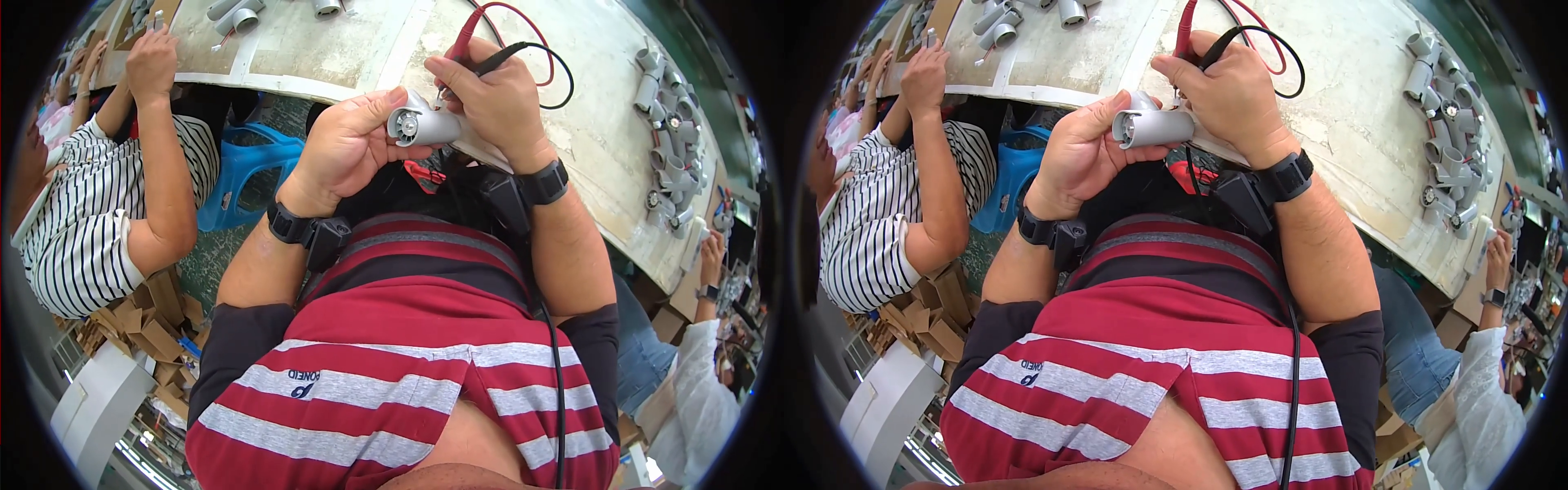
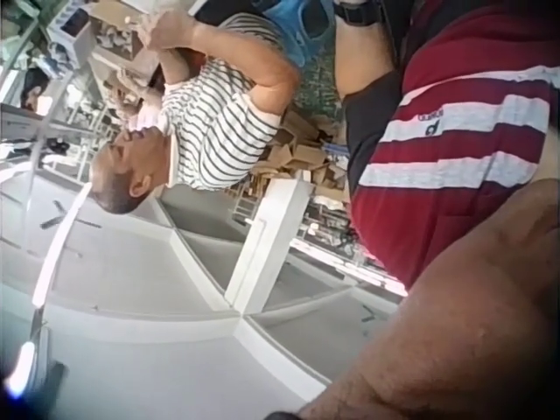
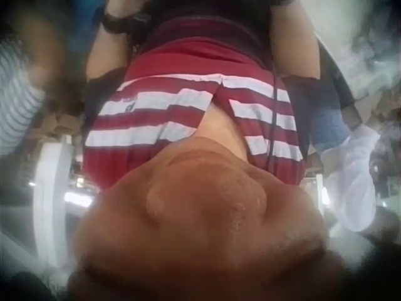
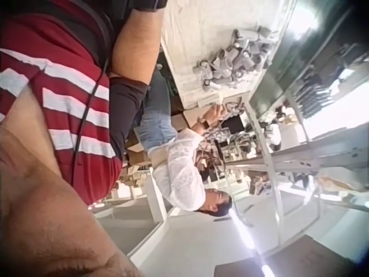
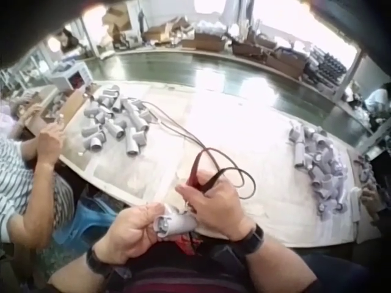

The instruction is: Testing small electronic components using multimeter probes at a quality control station.

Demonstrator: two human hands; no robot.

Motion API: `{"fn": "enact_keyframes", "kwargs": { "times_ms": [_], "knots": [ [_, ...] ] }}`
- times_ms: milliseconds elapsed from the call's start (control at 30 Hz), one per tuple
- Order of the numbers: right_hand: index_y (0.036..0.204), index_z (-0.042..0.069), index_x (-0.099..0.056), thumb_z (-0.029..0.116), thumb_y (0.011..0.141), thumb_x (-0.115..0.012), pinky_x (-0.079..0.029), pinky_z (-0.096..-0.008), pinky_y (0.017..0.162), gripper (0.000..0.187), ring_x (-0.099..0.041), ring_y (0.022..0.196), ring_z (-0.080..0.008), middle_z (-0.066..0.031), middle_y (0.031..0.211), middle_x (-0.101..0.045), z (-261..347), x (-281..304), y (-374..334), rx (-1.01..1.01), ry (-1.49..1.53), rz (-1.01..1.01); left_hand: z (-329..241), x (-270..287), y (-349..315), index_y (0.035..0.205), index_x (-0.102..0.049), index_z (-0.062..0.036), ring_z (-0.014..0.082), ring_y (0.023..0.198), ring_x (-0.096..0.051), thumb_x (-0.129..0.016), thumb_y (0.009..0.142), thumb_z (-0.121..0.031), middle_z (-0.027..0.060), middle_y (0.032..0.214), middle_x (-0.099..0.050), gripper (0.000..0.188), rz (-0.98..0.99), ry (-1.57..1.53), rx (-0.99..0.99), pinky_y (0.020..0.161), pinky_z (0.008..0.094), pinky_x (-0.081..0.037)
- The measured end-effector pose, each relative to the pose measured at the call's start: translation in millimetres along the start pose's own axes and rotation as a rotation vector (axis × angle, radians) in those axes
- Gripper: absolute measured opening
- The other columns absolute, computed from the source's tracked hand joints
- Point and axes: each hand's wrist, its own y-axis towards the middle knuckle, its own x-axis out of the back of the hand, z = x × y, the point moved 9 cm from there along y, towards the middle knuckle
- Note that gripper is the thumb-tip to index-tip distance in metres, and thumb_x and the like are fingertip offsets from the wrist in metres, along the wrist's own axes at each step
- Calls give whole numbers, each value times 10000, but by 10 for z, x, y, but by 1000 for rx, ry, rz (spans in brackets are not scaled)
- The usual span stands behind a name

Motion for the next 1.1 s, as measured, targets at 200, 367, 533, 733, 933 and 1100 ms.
{"fn": "enact_keyframes", "kwargs": {
  "times_ms": [200, 367, 533, 733, 933, 1100],
  "knots": [
    [941, 14, -699, 186, 954, -759, -467, -222, 544, 183, -592, 620, -50, -13, 772, -695, 40, -152, 83, 108, 14, 98, -155, 123, -68, 1232, -630, 53, 255, 977, -730, -552, 1085, -275, 159, 1116, -726, 368, -37, 39, -43, 872, 424, -625],
    [894, 32, -684, 146, 941, -759, -451, -239, 544, 145, -584, 609, -73, -12, 744, -676, 420, -346, 318, 211, 58, 122, -602, 65, -230, 1226, -641, 35, 239, 982, -727, -552, 1086, -275, 136, 1110, -728, 352, -81, 96, -147, 877, 419, -621],
    [853, 30, -656, 82, 943, -734, -436, -261, 547, 129, -557, 595, -95, -11, 688, -623, 291, -65, -22, 19, 99, 97, -206, -77, -276, 1214, -638, 8, 238, 964, -718, -578, 1071, -251, 109, 1085, -717, 302, -29, 1, -56, 877, 438, -609],
    [856, 20, -653, 41, 941, -732, -435, -249, 553, 118, -560, 605, -88, -15, 704, -613, 398, 23, -265, -101, 206, 92, -48, -237, -429, 1174, -643, -22, 209, 919, -723, -585, 1072, -274, 80, 1035, -713, 277, -95, -13, 62, 825, 400, -622],
    [841, 13, -651, 45, 923, -733, -457, -296, 577, 120, -585, 641, -131, -49, 710, -616, 344, 292, -191, 95, 42, 13, 36, -429, -175, 1181, -648, -50, 241, 905, -727, -551, 1083, -301, 95, 1027, -719, 287, -17, -96, 86, 798, 421, -622],
    [782, 86, -593, 114, 888, -675, -472, -418, 647, 137, -588, 708, -284, -113, 782, -602, 430, -71, -535, 678, -599, -48, 76, -355, -372, 1270, -623, -11, 292, 992, -722, -462, 1097, -252, 160, 1135, -702, 338, -107, 47, 83, 881, 479, -613]
  ]
}}
